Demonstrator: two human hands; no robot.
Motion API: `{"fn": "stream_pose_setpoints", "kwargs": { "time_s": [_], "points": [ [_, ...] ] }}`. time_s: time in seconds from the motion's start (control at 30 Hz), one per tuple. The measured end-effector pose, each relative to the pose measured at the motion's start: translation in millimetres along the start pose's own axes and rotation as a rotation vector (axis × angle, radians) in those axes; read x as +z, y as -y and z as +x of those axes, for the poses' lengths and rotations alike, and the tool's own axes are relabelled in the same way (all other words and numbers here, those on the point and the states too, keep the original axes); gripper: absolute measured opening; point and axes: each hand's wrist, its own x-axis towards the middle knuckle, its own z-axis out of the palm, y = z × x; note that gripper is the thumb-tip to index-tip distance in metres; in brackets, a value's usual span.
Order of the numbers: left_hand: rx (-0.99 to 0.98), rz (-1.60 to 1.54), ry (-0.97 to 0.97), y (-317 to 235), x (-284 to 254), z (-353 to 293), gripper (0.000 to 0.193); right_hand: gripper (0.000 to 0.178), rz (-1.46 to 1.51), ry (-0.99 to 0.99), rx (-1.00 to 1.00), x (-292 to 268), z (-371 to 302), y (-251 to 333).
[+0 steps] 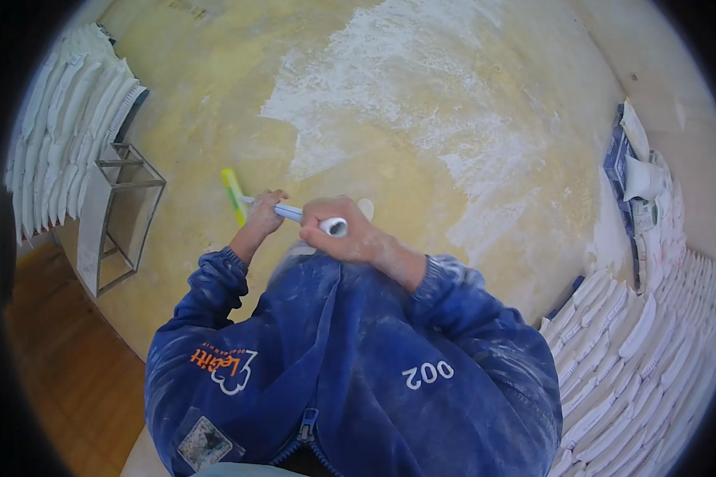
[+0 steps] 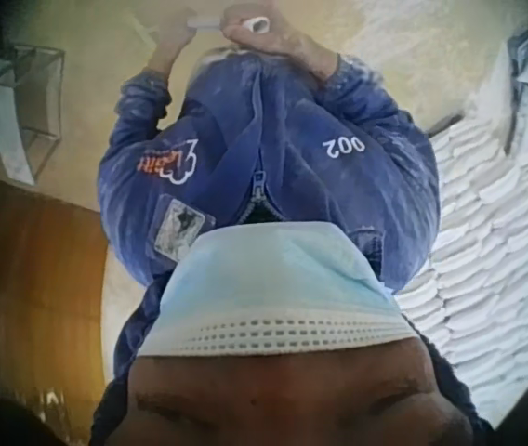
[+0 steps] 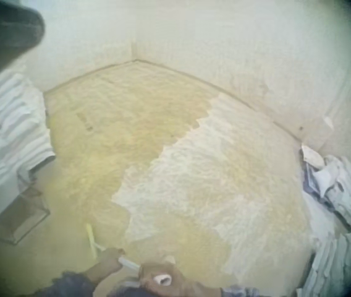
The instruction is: The person sweeps a dusty concrete floor with a long-handled broom, moving debris toward a central area. The person navigates around stacked white sacks and plastic crates while sweeping.
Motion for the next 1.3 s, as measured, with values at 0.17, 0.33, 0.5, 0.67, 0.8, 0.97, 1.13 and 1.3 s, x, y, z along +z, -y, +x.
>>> {"fn": "stream_pose_setpoints", "kwargs": {
  "time_s": [0.17, 0.33, 0.5, 0.67, 0.8, 0.97, 1.13, 1.3],
  "points": [
    [0.299, -0.651, -0.113, -128, -2, 75, 0.022, 0.018, -0.209, 0.145, -0.075, -58, 12, 122],
    [0.416, -0.877, 0.057, -168, 25, 153, 0.019, 0.015, -0.541, 0.073, 0.048, -58, 57, 138],
    [0.339, -1.47, 0.455, -139, 22, 216, 0.012, 0.015, -0.875, 0.043, 0.171, -25, 128, 81],
    [0.638, -1.292, 0.152, -146, -65, 258, 0.011, 0.018, -0.722, 0.075, -0.1, -44, 189, 170],
    [0.737, -0.949, 0.019, -87, -176, 260, 0.02, 0.027, -0.373, -0.021, -0.395, -54, 222, 221],
    [0.3, -0.654, 0.067, 87, -170, 269, 0.01, 0.02, 0.153, -0.303, -0.042, -57, 280, 107],
    [0.306, -0.408, 0.087, 192, -105, 298, 0.009, 0.015, 0.133, -0.352, 0.051, -63, 306, -22],
    [0.405, -0.988, 0.293, 78, -88, 323, 0.012, 0.018, -0.281, -0.155, -0.039, -72, 300, 101]
  ]
}}
